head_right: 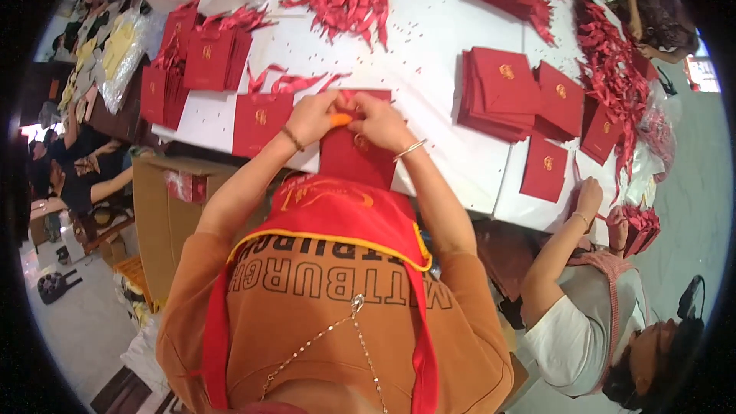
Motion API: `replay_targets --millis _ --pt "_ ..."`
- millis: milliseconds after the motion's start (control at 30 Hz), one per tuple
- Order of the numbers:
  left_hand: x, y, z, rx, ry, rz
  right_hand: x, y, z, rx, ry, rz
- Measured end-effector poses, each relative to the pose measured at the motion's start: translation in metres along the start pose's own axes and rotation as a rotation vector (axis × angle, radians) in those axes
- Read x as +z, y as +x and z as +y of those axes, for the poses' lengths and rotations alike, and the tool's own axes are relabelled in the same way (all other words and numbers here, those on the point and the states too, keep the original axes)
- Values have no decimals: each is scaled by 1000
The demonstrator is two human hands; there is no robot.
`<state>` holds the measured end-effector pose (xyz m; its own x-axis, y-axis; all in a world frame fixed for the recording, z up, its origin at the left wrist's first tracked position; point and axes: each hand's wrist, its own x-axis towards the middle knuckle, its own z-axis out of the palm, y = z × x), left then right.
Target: Tying pink ribbons onto red paper gift bags at a workstation.
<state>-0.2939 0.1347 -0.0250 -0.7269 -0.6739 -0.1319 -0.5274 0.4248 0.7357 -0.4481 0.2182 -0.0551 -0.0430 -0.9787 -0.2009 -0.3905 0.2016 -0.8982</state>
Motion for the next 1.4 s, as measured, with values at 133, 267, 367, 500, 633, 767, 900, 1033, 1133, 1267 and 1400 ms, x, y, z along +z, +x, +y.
replay_targets --millis 133,267,367,500,633,767,900,1033,1133,1267,1400 --pt "-9 2 -12 110 174 22 -4 -9 -37 20 -298 -66" --pt "-15 13 -23 250 80 -141 2 -20 -26 -143 -611 139" --pt "-18 31 -32 330 255 -419 5 -23 -25 -218 -600 232" --pt "-13 61 -44 167 -54 -730 6 -22 -25 -273 -599 224" --pt "-13 68 -28 56 52 -853 5 -23 -21 -310 -600 222" --pt "12 60 -49 182 -151 -510 6 -24 -17 -309 -612 252" --pt "14 73 -54 -73 -161 -248 4 -22 -20 -175 -488 141" --pt "7 72 -66 60 39 222 2 -18 -11 -12 -488 121" --pt "-15 71 -79 -180 23 225 4 -13 -1 -73 -523 170" --pt "0 58 -65 -239 412 92 3 -10 7 -61 -483 157" --pt "7 56 -86 -81 529 122 2 -7 8 29 -448 144"
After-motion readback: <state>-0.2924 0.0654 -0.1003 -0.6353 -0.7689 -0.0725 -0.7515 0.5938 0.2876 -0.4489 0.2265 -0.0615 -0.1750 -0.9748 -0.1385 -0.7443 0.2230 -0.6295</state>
